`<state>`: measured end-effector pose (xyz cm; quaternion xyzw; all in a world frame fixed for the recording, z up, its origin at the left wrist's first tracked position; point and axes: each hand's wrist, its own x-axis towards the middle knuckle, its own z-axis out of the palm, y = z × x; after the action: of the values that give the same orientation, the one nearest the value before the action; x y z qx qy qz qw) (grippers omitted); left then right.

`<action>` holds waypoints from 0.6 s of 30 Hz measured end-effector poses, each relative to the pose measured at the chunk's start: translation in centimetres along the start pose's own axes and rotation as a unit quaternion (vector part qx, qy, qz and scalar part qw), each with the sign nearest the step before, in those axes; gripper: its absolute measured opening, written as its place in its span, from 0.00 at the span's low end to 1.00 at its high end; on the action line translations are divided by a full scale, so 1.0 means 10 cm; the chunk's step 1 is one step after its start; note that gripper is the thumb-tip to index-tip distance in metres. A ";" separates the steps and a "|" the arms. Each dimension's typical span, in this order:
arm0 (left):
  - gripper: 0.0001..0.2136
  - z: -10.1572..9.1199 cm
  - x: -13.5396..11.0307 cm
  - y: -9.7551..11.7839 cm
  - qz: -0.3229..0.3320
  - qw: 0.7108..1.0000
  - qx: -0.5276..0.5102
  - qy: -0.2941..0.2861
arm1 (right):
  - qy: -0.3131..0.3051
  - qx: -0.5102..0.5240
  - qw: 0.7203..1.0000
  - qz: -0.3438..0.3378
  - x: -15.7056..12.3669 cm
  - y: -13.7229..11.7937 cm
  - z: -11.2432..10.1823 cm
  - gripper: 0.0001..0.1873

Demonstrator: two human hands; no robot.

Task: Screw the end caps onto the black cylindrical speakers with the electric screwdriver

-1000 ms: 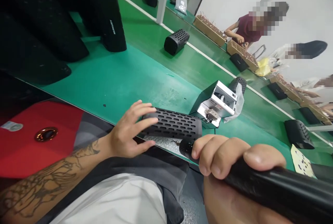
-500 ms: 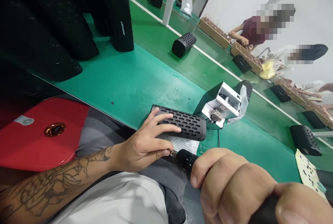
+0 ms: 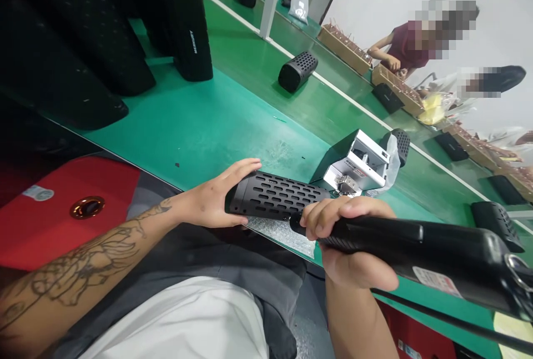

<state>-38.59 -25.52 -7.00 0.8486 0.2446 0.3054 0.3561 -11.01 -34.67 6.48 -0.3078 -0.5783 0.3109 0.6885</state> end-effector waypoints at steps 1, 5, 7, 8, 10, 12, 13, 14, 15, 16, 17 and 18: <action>0.61 0.03 0.00 -0.04 0.007 1.000 -0.012 0.006 | -0.007 0.012 1.000 0.000 0.02 0.00 -0.01 0.29; 0.55 0.12 0.01 -0.14 0.047 0.998 -0.033 0.034 | -0.125 0.023 0.992 0.017 0.11 -0.02 -0.08 0.22; 0.54 0.13 0.01 -0.15 0.059 0.997 -0.031 0.037 | -0.166 0.031 0.985 0.023 0.11 -0.01 -0.12 0.22; 0.54 0.13 0.01 -0.15 0.063 0.997 -0.029 0.036 | -0.167 0.036 0.985 0.029 0.10 -0.01 -0.13 0.22; 0.54 0.13 0.01 -0.14 0.066 0.997 -0.023 0.036 | -0.161 0.040 0.985 0.039 0.05 0.01 -0.14 0.23; 0.53 0.13 0.01 -0.13 0.064 0.997 -0.017 0.034 | -0.161 0.044 0.985 0.044 -0.02 0.03 -0.13 0.24; 0.53 0.13 0.01 -0.12 0.063 0.997 -0.015 0.033 | -0.158 0.049 0.985 0.049 -0.04 0.04 -0.12 0.25; 0.53 0.13 0.01 -0.12 0.061 0.998 -0.012 0.033 | -0.146 0.053 0.986 0.058 -0.06 0.05 -0.10 0.25; 0.53 0.13 0.01 -0.11 0.061 0.998 -0.010 0.034 | -0.130 0.058 0.988 0.066 -0.07 0.05 -0.08 0.25; 0.53 0.13 0.01 -0.11 0.061 0.997 -0.007 0.035 | -0.122 0.058 0.988 0.075 -0.08 0.04 -0.05 0.25; 0.54 0.12 0.00 -0.11 0.062 0.997 -0.004 0.038 | -0.118 0.050 0.989 0.078 -0.09 0.02 -0.02 0.25; 0.54 0.12 0.00 -0.10 0.066 0.997 0.001 0.041 | -0.130 0.034 0.988 0.079 -0.11 -0.01 0.01 0.26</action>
<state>-37.97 -25.45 -8.47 0.8500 0.2029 0.3623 0.3241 -11.23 -35.58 5.94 -0.2858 -0.6258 0.4212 0.5910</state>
